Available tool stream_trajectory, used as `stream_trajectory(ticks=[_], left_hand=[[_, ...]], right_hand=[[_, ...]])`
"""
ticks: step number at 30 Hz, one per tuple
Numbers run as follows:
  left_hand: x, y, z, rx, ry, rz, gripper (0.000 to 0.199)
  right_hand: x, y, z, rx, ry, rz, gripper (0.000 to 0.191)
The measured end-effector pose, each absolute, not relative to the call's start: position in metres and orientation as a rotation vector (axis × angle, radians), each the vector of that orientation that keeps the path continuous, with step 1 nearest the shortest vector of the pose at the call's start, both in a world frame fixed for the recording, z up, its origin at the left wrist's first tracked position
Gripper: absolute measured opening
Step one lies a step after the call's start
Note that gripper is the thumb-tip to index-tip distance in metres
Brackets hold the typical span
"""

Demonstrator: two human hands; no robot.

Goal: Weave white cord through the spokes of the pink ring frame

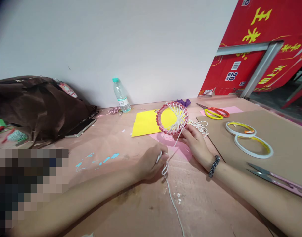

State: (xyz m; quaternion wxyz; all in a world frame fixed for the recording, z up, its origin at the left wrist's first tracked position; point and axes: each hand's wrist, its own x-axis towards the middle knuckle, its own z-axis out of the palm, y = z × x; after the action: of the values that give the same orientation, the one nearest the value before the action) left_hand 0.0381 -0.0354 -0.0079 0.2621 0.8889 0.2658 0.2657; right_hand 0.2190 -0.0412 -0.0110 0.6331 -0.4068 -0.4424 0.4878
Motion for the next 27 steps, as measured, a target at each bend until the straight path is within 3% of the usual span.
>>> stream_trajectory(ticks=[3,7,12,16,20,22,27], left_hand=[[0.0402,-0.0334,-0.0056,2.141,0.915,0.703,0.038],[0.0417,-0.0330,-0.0014,2.281,0.791,0.601,0.027],[0.0389,-0.0347,0.0006,2.830,0.418,0.965,0.021],[0.0372,-0.0361,-0.0032,2.811,0.112,0.837,0.024],[0.0374,-0.0378,-0.0071,2.451,0.663,0.855,0.022],[0.0388,-0.0372,-0.0064,2.263,0.885,0.804,0.032],[0.0410,-0.0332,-0.0015,2.441,0.765,0.695,0.026]], right_hand=[[0.2200,-0.0395,-0.0140,-0.892,-1.013,1.123,0.018],[0.2207,-0.0398,-0.0151,-0.912,-1.031,1.111,0.018],[0.2195,-0.0423,-0.0102,-0.945,-1.072,1.080,0.018],[0.2195,-0.0427,-0.0098,-0.961,-1.050,1.090,0.018],[0.2203,-0.0410,-0.0132,-0.934,-1.011,1.094,0.017],[0.2205,-0.0397,-0.0148,-0.910,-1.005,1.109,0.017],[0.2209,-0.0388,-0.0154,-0.906,-1.013,1.103,0.016]])
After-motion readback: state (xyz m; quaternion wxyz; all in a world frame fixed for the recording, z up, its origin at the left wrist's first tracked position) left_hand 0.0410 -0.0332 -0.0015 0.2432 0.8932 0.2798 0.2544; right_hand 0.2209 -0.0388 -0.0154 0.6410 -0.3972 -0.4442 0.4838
